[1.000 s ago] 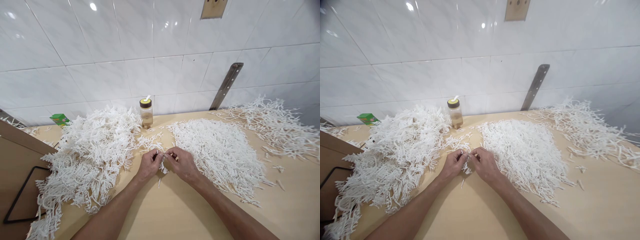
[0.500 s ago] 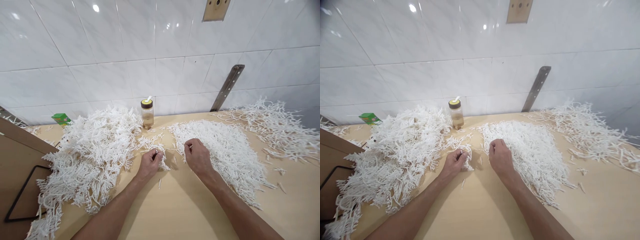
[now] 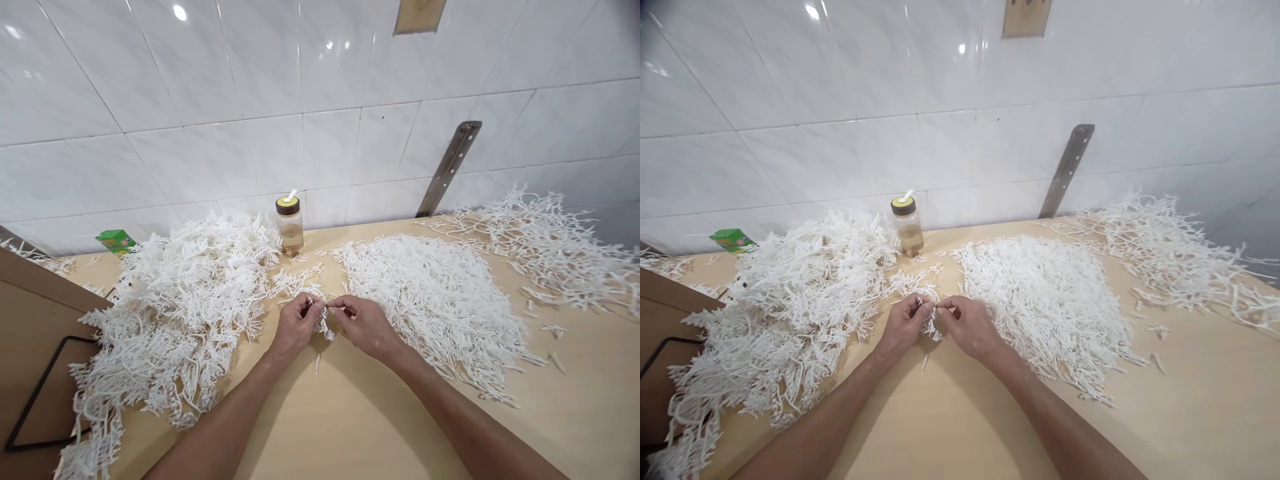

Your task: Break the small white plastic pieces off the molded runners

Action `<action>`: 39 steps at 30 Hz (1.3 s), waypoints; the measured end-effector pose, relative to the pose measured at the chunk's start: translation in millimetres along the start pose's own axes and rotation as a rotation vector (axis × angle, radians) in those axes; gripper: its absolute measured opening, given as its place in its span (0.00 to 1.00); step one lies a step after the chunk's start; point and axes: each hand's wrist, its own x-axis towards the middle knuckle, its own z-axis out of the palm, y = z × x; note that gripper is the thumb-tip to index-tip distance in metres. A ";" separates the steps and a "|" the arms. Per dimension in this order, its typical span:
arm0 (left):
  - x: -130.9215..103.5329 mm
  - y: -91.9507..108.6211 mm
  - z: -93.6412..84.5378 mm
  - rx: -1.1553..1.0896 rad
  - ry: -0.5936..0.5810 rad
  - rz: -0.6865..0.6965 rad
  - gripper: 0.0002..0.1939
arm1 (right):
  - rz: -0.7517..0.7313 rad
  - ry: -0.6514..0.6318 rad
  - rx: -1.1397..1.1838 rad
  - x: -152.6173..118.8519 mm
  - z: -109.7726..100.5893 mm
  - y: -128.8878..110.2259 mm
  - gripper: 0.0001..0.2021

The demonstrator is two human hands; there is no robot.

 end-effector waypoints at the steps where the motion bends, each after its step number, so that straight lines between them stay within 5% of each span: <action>1: -0.3 -0.1 0.1 0.011 -0.002 0.006 0.14 | 0.003 -0.016 0.016 0.0 0.6 -0.1 0.12; 18: -2.4 6.4 -2.8 0.104 -0.104 0.033 0.12 | -0.084 0.082 -0.090 -1.0 9.8 5.7 0.08; 31: -5.2 6.2 -0.5 0.434 -0.029 0.068 0.13 | -0.230 0.177 -0.383 -3.5 19.7 3.8 0.09; 39: -5.7 8.6 -0.1 0.327 -0.042 0.007 0.14 | -0.114 0.106 -0.142 1.7 9.1 12.0 0.08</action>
